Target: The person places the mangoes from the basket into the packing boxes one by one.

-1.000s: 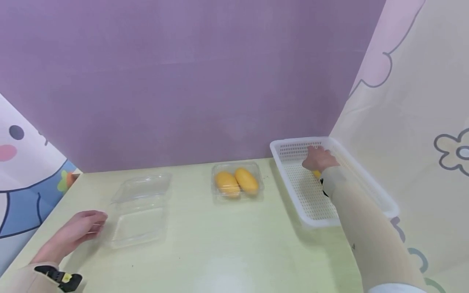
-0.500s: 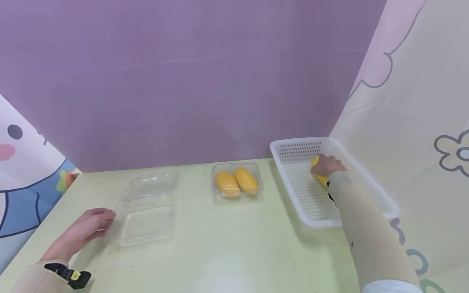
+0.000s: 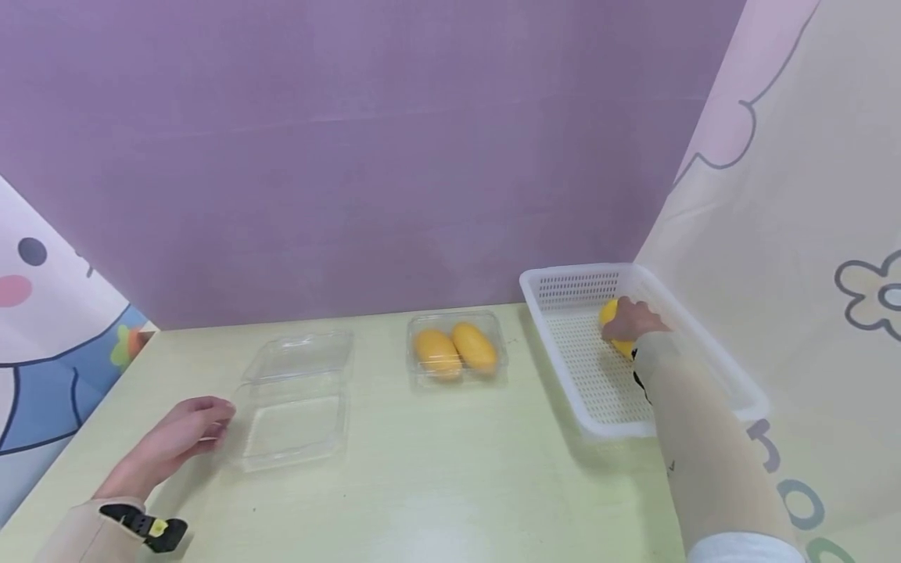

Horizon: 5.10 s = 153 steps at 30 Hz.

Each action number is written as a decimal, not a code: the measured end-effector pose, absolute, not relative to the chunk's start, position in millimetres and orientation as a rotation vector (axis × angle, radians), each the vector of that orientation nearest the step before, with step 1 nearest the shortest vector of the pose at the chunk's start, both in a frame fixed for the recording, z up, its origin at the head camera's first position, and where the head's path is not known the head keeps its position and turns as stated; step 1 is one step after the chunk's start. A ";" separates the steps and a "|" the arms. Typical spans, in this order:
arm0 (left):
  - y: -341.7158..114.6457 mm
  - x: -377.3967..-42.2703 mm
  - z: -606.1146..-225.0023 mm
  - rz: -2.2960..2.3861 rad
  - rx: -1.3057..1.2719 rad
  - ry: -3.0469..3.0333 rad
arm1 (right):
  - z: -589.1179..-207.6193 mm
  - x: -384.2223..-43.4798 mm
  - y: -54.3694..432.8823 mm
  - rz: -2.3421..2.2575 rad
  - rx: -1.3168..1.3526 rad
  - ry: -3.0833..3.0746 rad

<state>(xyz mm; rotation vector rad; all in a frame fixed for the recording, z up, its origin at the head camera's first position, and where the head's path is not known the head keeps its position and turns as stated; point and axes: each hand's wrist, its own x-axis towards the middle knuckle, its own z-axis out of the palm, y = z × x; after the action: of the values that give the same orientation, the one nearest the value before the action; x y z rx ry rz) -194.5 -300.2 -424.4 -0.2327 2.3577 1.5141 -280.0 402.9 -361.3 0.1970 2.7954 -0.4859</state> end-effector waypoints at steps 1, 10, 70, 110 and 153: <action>-299.5 -194.3 -424.8 1.518 -0.226 2.359 | -360.9 -279.6 403.1 -0.489 0.198 2.795; -293.7 -194.8 -425.9 1.526 -0.216 2.362 | -367.3 -277.9 406.4 -0.586 0.246 2.712; -246.7 -186.3 -431.8 1.645 -0.222 2.399 | -290.4 -261.1 320.5 -1.124 -0.036 2.757; -226.1 -182.6 -433.2 1.661 -0.244 2.403 | -269.7 -185.3 206.0 -1.359 -0.401 2.763; -225.6 -187.3 -438.0 1.673 -0.220 2.381 | -325.2 -187.2 90.0 -1.353 -0.632 2.714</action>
<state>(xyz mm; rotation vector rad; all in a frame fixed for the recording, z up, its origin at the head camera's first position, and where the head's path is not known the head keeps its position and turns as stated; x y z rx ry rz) -187.3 -225.6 -438.0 -0.2201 2.3806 1.6733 -187.2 90.0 -325.2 -0.6319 2.7141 -1.3530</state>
